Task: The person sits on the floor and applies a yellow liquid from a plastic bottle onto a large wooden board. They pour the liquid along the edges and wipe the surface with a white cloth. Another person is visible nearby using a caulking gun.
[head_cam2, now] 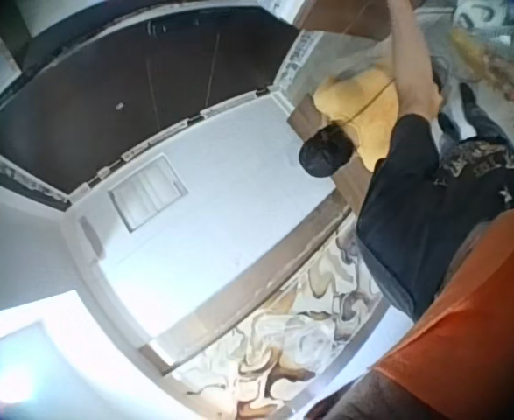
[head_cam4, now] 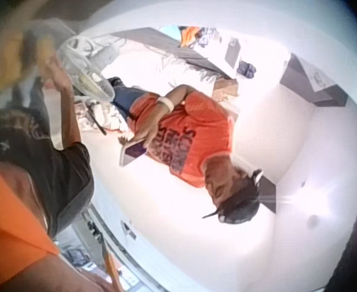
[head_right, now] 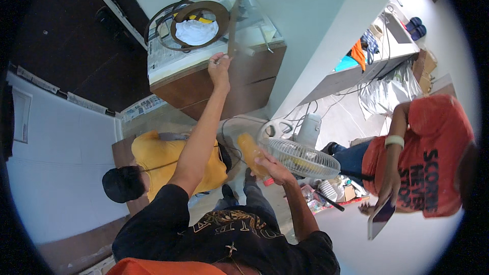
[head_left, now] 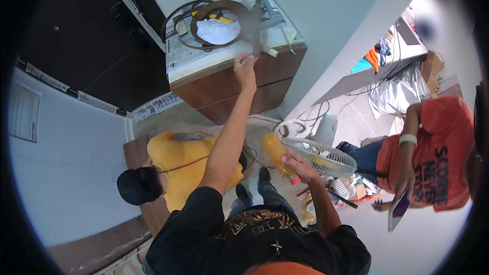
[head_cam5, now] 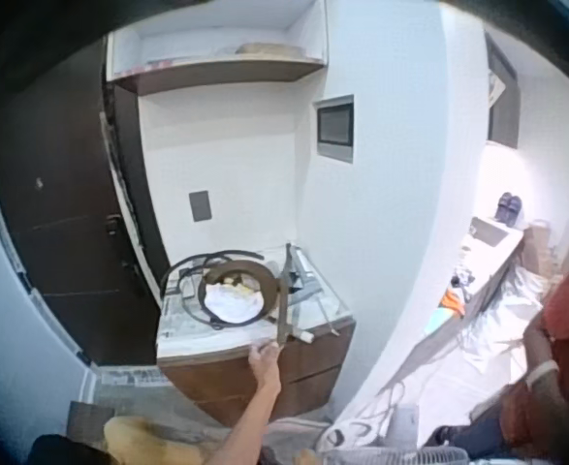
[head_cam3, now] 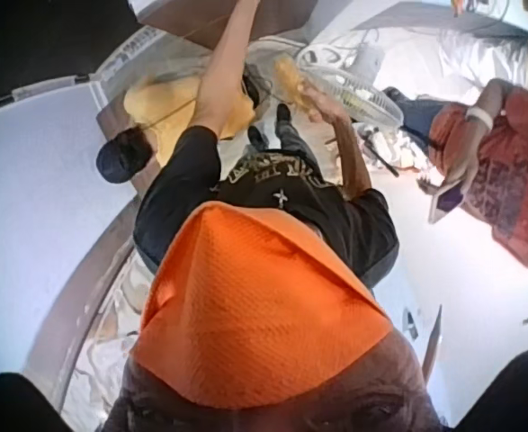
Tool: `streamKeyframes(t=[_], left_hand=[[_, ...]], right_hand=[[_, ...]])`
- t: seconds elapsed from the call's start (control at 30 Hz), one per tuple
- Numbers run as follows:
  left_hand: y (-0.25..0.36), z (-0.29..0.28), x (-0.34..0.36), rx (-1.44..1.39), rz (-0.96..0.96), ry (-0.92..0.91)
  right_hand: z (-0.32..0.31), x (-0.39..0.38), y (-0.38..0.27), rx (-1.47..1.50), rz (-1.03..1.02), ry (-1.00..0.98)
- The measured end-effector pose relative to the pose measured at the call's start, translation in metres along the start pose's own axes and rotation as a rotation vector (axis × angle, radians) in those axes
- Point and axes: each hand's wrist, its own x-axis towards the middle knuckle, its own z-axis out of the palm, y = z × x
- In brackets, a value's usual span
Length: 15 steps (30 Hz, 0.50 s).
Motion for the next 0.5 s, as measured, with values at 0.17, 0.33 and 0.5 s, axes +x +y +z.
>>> streamKeyframes(t=[0.17,0.33,0.5], left_hand=[[-0.001,-0.005,-0.020,0.168,-0.004,-0.024],[0.004,-0.014,-0.032,0.371,0.068,-0.063],[0.002,-0.024,-0.029,0.419,0.119,-0.028]], right_hand=[[-0.001,0.011,-0.032,0.045,-0.050,-0.004],[0.000,0.023,-0.055,0.081,-0.106,0.046],[0.001,0.032,-0.074,0.152,-0.144,0.098]])
